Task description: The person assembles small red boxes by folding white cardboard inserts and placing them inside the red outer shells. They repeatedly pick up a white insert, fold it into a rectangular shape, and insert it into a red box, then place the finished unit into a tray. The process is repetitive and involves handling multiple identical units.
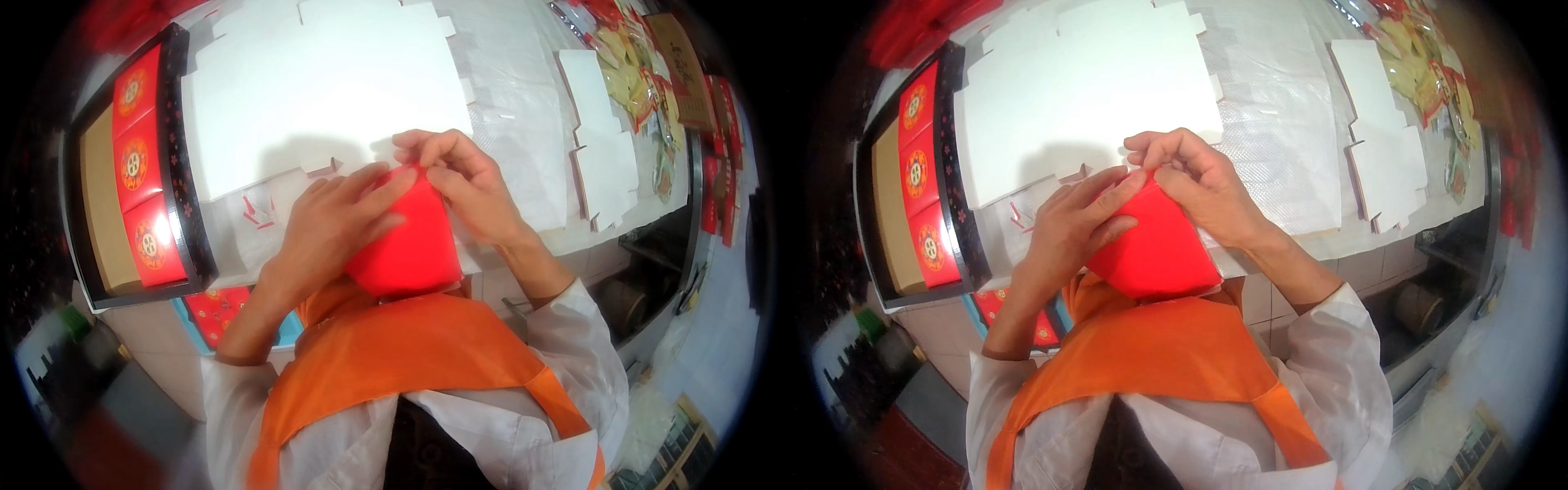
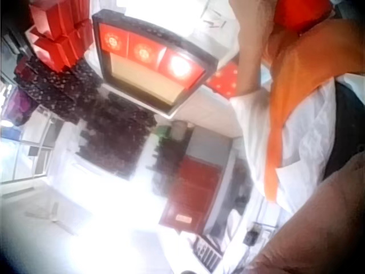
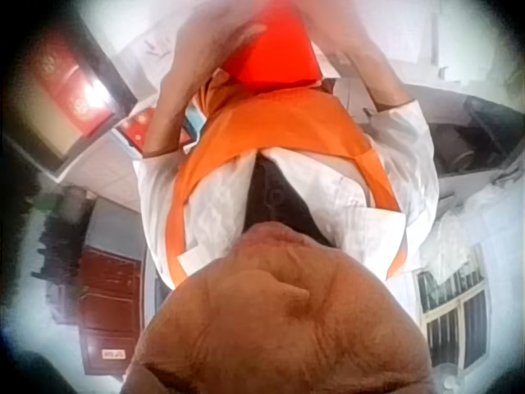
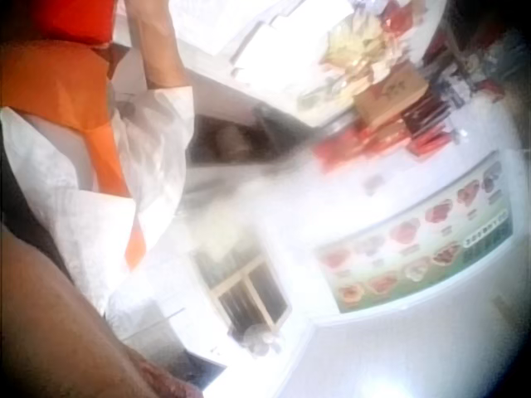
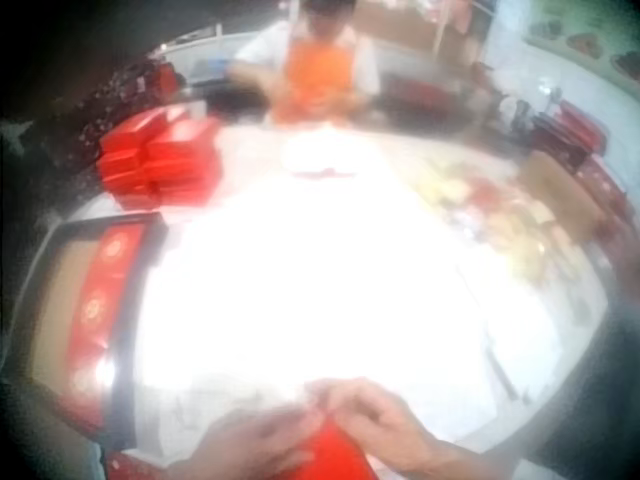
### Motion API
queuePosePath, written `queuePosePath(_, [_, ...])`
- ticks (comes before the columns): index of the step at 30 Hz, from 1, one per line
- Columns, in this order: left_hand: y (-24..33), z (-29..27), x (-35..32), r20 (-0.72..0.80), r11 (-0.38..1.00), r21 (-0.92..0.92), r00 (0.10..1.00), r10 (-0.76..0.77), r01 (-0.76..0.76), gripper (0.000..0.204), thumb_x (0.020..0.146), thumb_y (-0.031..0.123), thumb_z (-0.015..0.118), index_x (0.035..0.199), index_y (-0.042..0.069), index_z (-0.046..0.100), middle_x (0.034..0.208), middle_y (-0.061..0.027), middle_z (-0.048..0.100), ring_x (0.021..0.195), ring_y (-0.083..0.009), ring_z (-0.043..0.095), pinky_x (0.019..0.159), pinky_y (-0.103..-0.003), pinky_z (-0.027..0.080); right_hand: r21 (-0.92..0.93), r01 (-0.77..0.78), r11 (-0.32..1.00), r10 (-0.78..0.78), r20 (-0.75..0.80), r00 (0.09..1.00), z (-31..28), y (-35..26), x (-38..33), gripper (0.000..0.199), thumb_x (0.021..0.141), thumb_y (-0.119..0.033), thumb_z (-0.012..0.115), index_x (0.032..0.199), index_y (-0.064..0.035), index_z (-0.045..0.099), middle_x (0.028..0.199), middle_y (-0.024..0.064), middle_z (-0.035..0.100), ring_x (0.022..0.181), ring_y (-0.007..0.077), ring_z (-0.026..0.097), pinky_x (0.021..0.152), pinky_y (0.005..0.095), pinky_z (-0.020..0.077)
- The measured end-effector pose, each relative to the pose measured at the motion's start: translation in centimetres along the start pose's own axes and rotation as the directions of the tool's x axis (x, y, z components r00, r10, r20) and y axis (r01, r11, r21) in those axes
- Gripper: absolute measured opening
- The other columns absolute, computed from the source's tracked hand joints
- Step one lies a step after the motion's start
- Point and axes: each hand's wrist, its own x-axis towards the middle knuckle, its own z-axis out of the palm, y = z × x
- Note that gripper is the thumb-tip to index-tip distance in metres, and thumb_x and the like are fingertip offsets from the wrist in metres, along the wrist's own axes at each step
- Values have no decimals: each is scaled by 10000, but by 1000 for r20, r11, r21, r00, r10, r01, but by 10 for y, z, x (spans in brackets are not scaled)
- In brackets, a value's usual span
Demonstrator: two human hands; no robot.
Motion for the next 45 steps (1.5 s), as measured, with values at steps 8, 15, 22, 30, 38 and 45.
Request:
queuePosePath(8, [-3, -2, 3, 42, 997, 17, 996, 73, -73, 371, 768, 175, 626, 1134, 152, 574, 1079, -108, 576, 881, -287, 573, 798, -377, 453, 386, 20, 922, 29, -121, 992, 1, 10, -6, 317, 959, -228, 341, 1179, -15, 419, 1284, 126, 405, 1221, 226, 376, 1016, 348, 317])
queuePosePath(15, [-12, -57, 0, -20, 971, -234, 998, -62, 56, 462, 754, 66, 620, 1197, 10, 503, 1181, -167, 518, 1088, -296, 506, 906, -355, 405, 7, 123, 992, -121, -144, 982, -29, -19, -2, 366, 910, -218, 467, 1227, -43, 412, 1194, 97, 468, 1117, 160, 441, 950, 300, 358])
queuePosePath(22, [-51, -68, -25, -284, 730, -546, 729, -623, 411, 688, 853, 229, 569, 1406, 101, 180, 1375, -132, 325, 1233, -260, 363, 1011, -377, 310, -972, -213, 103, -751, -216, 623, -308, -84, 34, 520, 754, -211, 641, 1211, -55, 451, 1228, 148, 477, 1147, 330, 431, 978, 400, 332])
queuePosePath(30, [-46, -51, -34, -12, 198, -921, 483, -876, 336, 657, 814, 173, 591, 1368, 94, 247, 1343, -115, 361, 1221, -240, 375, 1000, -345, 323, -910, -373, -179, -557, -219, 801, -434, -93, 100, 395, 778, -43, 450, 1171, -36, 482, 1142, 221, 518, 1086, 348, 475, 952, 421, 351])
queuePosePath(38, [-61, -41, -10, -1, 228, -869, 460, -888, 440, 783, 749, 332, 668, 1355, 113, 223, 1164, -158, 523, 1030, -231, 551, 756, -322, 512, -838, -217, 500, -693, -538, 480, -385, -160, 42, 324, 901, -209, 469, 1172, -43, 527, 981, 170, 604, 893, 216, 598, 730, 330, 526])
queuePosePath(45, [-50, -26, -15, -52, 283, -879, 511, -858, 385, 727, 776, 301, 642, 1306, 43, 217, 1161, -177, 526, 1009, -235, 572, 763, -308, 519, -938, 104, 331, -590, -119, 799, -184, -111, 61, 360, 794, -30, 583, 1144, 14, 513, 1020, 65, 571, 962, 200, 535, 841, 331, 442])
